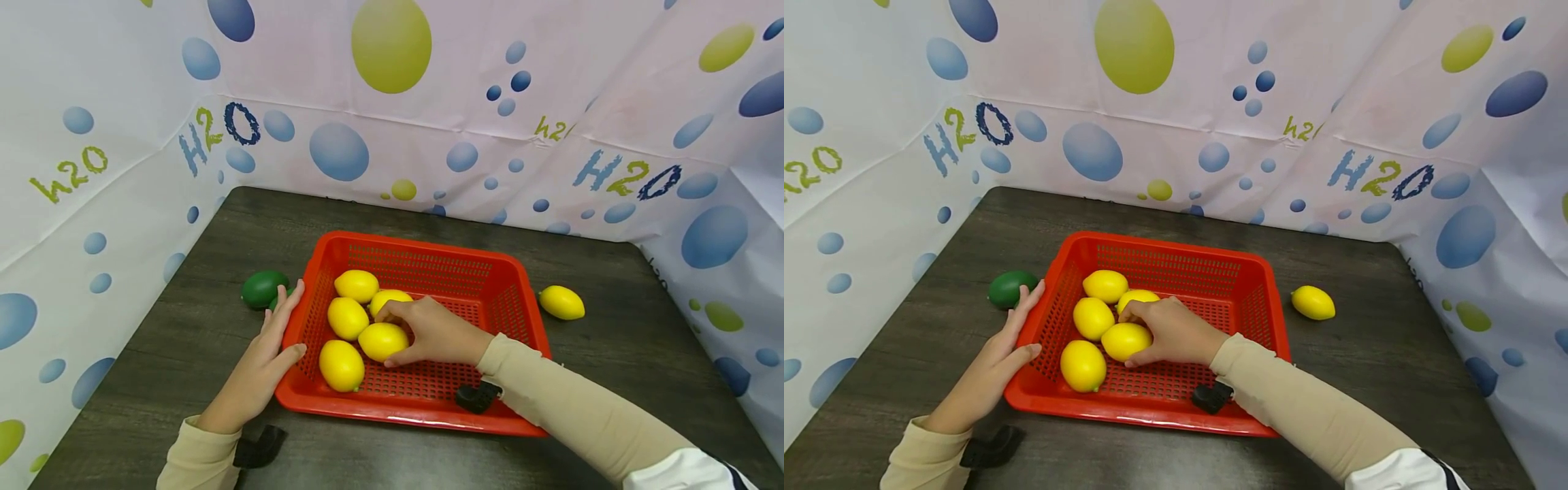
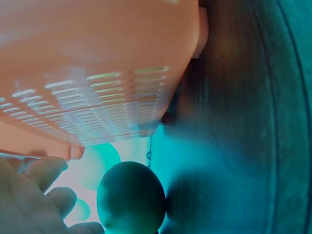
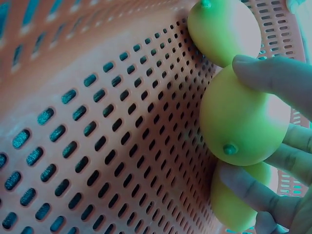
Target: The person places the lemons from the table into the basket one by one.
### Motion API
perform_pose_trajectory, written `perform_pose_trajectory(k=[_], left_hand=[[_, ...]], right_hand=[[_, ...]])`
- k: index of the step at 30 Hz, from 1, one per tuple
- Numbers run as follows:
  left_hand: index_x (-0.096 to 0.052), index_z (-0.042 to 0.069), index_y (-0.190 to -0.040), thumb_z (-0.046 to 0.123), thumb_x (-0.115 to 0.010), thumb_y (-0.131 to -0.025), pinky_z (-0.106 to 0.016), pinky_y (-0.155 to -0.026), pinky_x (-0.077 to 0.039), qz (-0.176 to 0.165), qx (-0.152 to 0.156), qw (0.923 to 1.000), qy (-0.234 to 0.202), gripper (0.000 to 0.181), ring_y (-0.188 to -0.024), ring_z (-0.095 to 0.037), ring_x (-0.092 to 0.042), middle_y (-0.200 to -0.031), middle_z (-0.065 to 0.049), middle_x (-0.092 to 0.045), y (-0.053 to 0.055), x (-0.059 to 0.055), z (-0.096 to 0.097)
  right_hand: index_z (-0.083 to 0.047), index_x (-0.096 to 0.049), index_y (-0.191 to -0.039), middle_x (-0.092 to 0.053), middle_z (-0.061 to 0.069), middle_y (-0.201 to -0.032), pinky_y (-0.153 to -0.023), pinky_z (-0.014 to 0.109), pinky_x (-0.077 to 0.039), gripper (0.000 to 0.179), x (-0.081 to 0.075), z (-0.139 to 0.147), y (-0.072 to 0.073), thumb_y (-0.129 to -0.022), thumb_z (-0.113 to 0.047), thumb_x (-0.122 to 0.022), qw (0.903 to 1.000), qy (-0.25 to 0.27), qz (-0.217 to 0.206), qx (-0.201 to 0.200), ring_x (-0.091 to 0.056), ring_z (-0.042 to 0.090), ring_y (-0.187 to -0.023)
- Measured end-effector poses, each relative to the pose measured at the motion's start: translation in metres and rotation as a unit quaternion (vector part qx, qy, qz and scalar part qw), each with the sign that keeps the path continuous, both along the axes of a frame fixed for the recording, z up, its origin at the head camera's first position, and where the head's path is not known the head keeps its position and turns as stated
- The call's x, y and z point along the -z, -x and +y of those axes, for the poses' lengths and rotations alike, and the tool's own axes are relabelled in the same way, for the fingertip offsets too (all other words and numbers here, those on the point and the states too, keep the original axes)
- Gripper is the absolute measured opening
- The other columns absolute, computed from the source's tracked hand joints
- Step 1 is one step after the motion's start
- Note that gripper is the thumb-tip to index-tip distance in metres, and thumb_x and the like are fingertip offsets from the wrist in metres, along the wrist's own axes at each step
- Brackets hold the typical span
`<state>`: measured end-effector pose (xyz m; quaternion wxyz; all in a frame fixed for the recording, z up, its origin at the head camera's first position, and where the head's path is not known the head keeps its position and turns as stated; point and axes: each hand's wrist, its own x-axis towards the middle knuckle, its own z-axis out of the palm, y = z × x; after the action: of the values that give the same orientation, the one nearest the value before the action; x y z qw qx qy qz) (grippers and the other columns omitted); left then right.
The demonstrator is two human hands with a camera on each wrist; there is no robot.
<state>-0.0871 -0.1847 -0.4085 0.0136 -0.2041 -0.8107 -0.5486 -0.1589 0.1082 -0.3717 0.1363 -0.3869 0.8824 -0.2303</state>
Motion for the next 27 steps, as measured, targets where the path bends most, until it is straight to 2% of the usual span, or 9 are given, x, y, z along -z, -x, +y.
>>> perform_pose_trajectory(k=[8,12,15,27], left_hand=[[-0.014,0.024,-0.167,0.003,-0.050,-0.102,-0.065,-0.120,0.011,-0.006,-0.003,1.0000,0.002,0.078,-0.157,-0.032,0.011,-0.172,-0.006,-0.008,-0.0008,0.0002,0.0000],[-0.014,0.024,-0.167,0.003,-0.051,-0.102,-0.065,-0.120,0.011,-0.004,-0.003,1.0000,0.002,0.078,-0.157,-0.033,0.010,-0.172,-0.004,-0.008,-0.0007,0.0000,0.0000],[-0.014,0.024,-0.167,0.002,-0.051,-0.102,-0.065,-0.120,0.011,-0.005,-0.003,1.0000,0.003,0.078,-0.157,-0.032,0.010,-0.172,-0.003,-0.008,-0.0006,0.0000,0.0001],[-0.014,0.024,-0.167,0.002,-0.050,-0.101,-0.064,-0.121,0.010,-0.001,-0.007,0.9999,0.008,0.079,-0.157,-0.034,0.009,-0.172,-0.004,-0.010,0.0002,0.0005,0.0001]], right_hand=[[-0.012,-0.066,-0.126,-0.070,-0.005,-0.120,-0.087,0.030,-0.053,0.055,0.0010,0.0013,0.0015,-0.080,-0.033,-0.090,0.9999,-0.004,0.009,0.004,-0.063,0.007,-0.097],[-0.013,-0.066,-0.127,-0.070,-0.004,-0.122,-0.090,0.035,-0.049,0.056,-0.0014,0.0025,0.0016,-0.080,-0.033,-0.090,0.9997,-0.014,0.016,0.015,-0.063,0.008,-0.100],[-0.013,-0.067,-0.128,-0.070,-0.004,-0.123,-0.089,0.038,-0.043,0.057,-0.0030,0.0031,0.0014,-0.080,-0.033,-0.090,0.9992,-0.022,0.023,0.025,-0.063,0.008,-0.103],[-0.015,-0.067,-0.124,-0.072,-0.004,-0.119,-0.080,0.036,-0.037,0.054,-0.0063,0.0042,0.0034,-0.078,-0.031,-0.091,0.9966,-0.032,0.048,0.059,-0.065,0.010,-0.100]])
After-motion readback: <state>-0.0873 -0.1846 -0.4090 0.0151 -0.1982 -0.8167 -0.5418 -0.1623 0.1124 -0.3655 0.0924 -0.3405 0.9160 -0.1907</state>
